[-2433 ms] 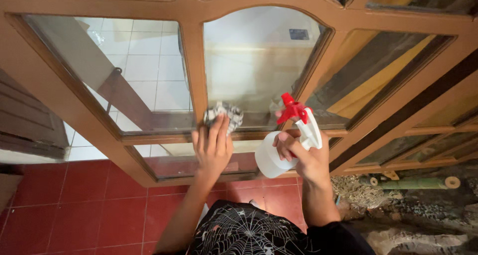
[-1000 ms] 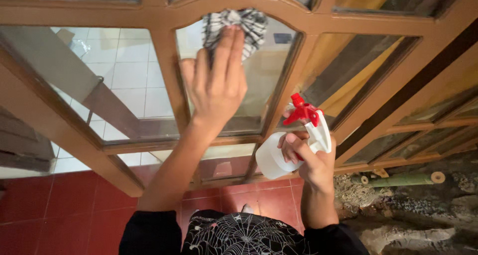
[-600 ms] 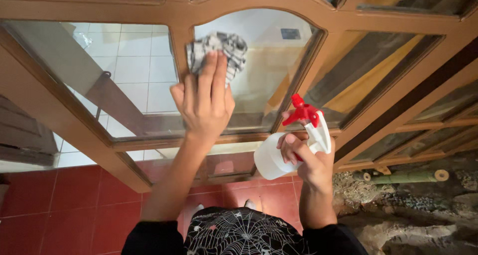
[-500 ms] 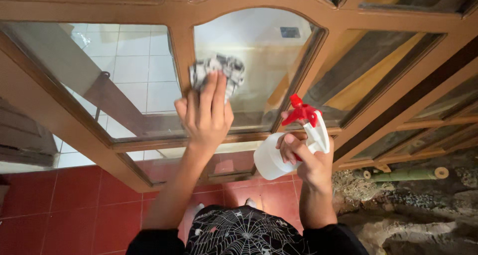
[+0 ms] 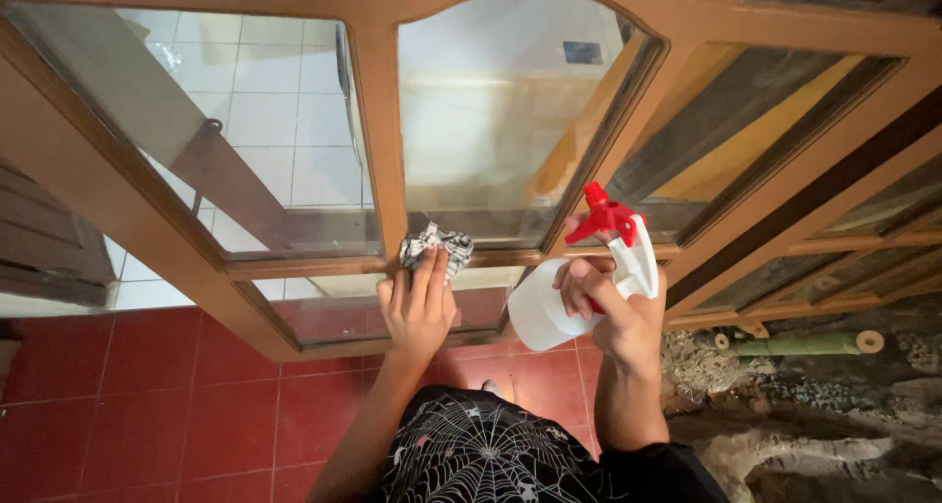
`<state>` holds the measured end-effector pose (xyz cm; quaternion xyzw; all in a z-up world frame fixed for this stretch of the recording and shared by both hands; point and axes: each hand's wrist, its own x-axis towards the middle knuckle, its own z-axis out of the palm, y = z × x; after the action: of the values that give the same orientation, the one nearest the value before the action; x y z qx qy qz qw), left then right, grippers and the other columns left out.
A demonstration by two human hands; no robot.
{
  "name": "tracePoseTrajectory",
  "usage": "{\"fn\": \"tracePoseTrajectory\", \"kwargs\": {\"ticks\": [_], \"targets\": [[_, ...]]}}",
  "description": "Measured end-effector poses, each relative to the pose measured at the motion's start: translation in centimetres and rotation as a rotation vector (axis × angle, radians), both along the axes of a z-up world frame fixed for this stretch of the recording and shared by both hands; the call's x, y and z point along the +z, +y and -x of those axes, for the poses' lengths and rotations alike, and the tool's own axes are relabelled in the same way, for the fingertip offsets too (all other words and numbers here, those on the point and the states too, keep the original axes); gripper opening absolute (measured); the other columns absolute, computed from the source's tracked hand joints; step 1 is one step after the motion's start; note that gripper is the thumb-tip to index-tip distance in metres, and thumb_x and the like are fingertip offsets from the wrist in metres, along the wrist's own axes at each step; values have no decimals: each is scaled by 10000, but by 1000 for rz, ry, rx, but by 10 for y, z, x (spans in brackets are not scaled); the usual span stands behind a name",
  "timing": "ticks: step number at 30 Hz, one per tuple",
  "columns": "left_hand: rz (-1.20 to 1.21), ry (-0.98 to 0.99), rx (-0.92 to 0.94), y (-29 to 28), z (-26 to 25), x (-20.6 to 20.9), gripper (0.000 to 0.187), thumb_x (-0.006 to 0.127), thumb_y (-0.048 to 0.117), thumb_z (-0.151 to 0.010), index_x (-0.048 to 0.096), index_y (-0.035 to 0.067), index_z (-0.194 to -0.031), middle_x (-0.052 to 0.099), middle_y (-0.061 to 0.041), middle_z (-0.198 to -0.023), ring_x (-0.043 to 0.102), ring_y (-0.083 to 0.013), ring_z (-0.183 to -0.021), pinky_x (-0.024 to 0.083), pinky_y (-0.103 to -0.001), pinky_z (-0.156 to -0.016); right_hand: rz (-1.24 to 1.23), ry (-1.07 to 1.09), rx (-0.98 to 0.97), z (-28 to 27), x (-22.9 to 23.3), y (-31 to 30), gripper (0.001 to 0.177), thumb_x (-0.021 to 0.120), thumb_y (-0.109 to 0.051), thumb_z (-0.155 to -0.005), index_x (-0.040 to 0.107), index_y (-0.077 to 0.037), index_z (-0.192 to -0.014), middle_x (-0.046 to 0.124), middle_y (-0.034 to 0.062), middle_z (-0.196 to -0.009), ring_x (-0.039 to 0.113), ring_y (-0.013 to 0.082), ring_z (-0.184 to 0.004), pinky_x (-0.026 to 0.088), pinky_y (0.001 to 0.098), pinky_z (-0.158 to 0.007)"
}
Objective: The person cleans the glass panes of a wooden-framed door using a spray bottle and a checkered cloth. They repeatedly spray the glass and wipe it in circular and linear motions across multiple panes.
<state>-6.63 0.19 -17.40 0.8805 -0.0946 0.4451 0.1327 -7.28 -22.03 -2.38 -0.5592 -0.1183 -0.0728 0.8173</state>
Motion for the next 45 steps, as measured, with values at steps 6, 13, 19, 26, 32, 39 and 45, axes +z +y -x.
{"fn": "tracePoseTrajectory", "kwargs": {"ticks": [6, 13, 19, 26, 32, 39, 45], "targets": [[-44, 20, -40, -4, 6, 14, 384, 693, 82, -887, 702, 30, -1267, 663, -37, -1280, 598, -250, -853, 418, -410, -771, 0, -27, 3, 0, -6, -6, 439, 631, 30, -924, 554, 142, -1342, 503, 33, -596, 489, 133, -504, 516, 358, -662], [-105, 82, -115, -29, 0, 27, 388, 698, 79, -853, 703, 28, -1237, 672, -49, -1268, 600, -257, -829, 429, -414, -739, -13, 7, -17, -1, -7, -22, 436, 638, 28, -908, 556, 152, -1318, 501, 39, -624, 454, 118, -495, 484, 335, -604], [-111, 95, -180, -58, -9, 24, 381, 697, 58, -842, 702, 24, -1221, 671, -60, -1271, 596, -251, -811, 424, -411, -722, -7, 12, -78, -1, -9, -39, 462, 641, 20, -878, 530, 157, -1305, 531, 58, -636, 458, 123, -490, 502, 355, -612], [-44, 25, -227, -87, -23, 26, 421, 710, 59, -845, 689, 19, -1264, 654, -62, -1282, 587, -266, -826, 437, -422, -740, 14, -1, -86, -3, -13, -61, 505, 664, -9, -871, 549, 169, -1329, 491, 35, -575, 470, 137, -488, 503, 374, -634], [41, -81, -257, -98, -44, 56, 448, 727, 61, -870, 678, 45, -1316, 641, -51, -1331, 636, -292, -953, 423, -434, -787, 22, -9, -91, -7, -5, -69, 500, 656, -8, -875, 541, 177, -1325, 511, 39, -596, 463, 129, -491, 492, 361, -620], [38, -190, -254, -107, -78, 127, 460, 747, 75, -900, 659, 46, -1351, 609, -48, -1407, 629, -280, -970, 402, -420, -809, 35, -36, -62, -9, 4, -70, 465, 641, 3, -892, 560, 172, -1318, 495, 23, -586, 456, 123, -492, 492, 353, -633], [6, -250, -246, -109, -94, 175, 464, 751, 67, -916, 651, 36, -1368, 577, -42, -1457, 594, -255, -917, 373, -418, -791, 25, -45, -28, -7, 8, -65, 469, 630, -2, -902, 549, 168, -1332, 492, 18, -588, 451, 117, -497, 493, 352, -652]]}}
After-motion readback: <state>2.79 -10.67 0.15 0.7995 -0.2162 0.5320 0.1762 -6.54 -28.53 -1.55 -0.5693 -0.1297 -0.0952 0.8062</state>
